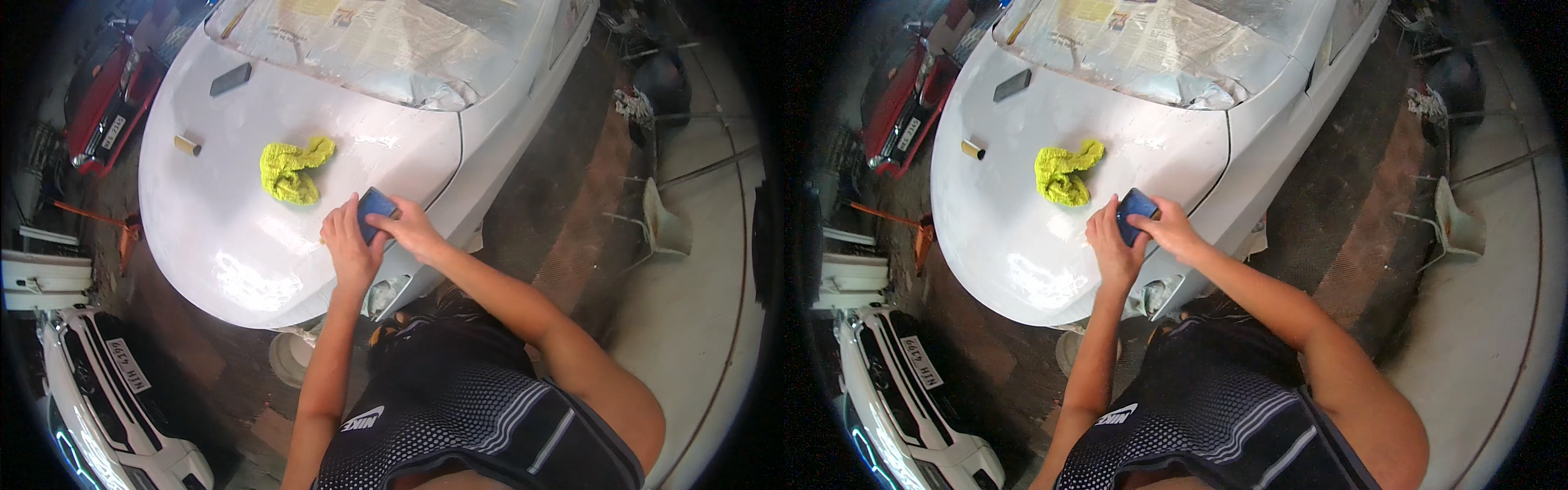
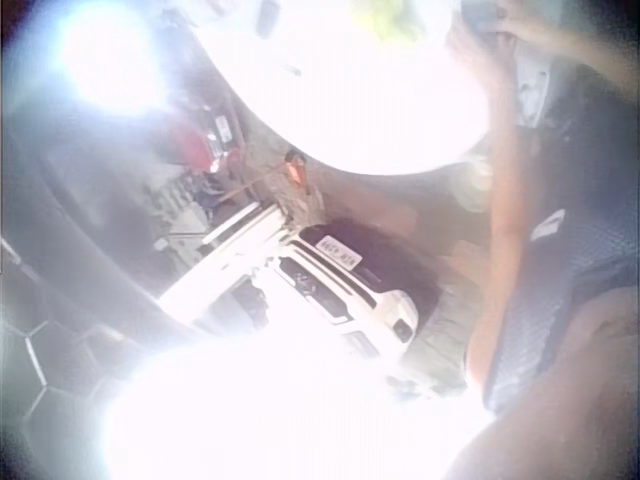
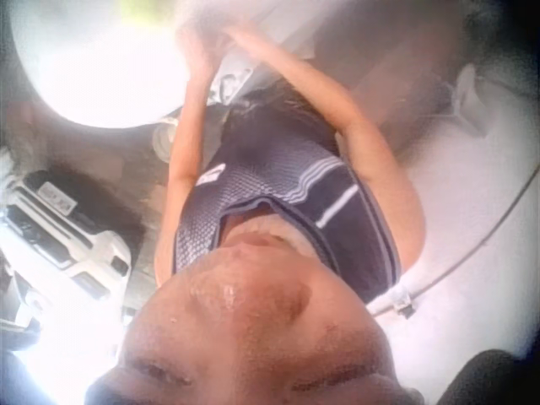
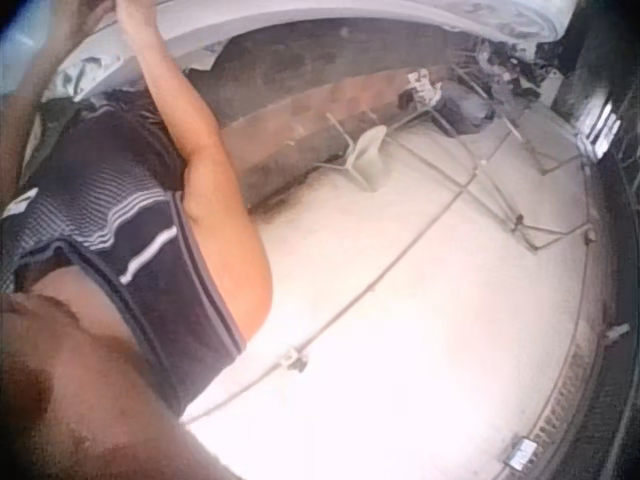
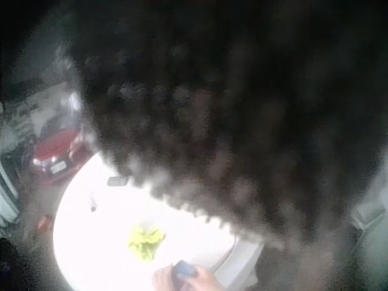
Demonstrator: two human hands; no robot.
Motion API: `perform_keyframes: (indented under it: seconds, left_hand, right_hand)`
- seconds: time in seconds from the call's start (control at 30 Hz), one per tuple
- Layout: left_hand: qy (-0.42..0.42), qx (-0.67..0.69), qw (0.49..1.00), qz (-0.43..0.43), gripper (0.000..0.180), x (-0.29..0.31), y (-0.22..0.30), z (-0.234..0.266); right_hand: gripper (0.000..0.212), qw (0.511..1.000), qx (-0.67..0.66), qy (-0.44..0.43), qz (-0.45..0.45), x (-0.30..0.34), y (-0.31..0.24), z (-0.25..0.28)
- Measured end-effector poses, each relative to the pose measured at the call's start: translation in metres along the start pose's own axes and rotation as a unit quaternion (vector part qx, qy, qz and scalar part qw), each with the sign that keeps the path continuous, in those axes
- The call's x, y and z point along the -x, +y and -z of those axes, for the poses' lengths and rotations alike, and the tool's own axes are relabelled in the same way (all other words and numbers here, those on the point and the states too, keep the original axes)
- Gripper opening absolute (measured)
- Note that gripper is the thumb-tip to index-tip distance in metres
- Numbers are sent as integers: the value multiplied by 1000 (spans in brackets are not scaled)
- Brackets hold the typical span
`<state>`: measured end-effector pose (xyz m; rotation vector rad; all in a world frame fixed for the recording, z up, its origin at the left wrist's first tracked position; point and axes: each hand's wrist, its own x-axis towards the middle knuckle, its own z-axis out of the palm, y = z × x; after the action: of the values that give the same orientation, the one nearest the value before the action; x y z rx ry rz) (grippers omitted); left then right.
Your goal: The person uses a blue sanding block and a yellow cloth to rub and wipe the hood of a white car. They repeatedly dip the sanding block into a bucket of water and continue sanding different areas of the hood while wiping with the cloth.
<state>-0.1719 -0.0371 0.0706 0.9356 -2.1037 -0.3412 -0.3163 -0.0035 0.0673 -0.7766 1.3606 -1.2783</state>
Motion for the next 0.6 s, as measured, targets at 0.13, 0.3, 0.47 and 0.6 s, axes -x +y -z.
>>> perform_keyframes:
  seconds: [0.13, 0.3, 0.47, 0.6]
  left_hand:
    - [-39, 13, 999, -28, 75, -20, 13, -22]
    - [-31, -64, 988, -138, 57, -78, 5, -48]
    - [-99, -103, 982, -120, 52, -67, -55, -39]
    - [-64, -120, 981, -137, 46, -95, -67, -78]
  right_hand:
    - [35, 994, -110, 8, -19, -10, -14, 42]
    - [41, 976, 52, 96, 187, -54, -21, 87]
    - [25, 859, 202, 294, 367, -95, -17, 150]
    - [16, 822, 259, 341, 376, -104, -10, 145]
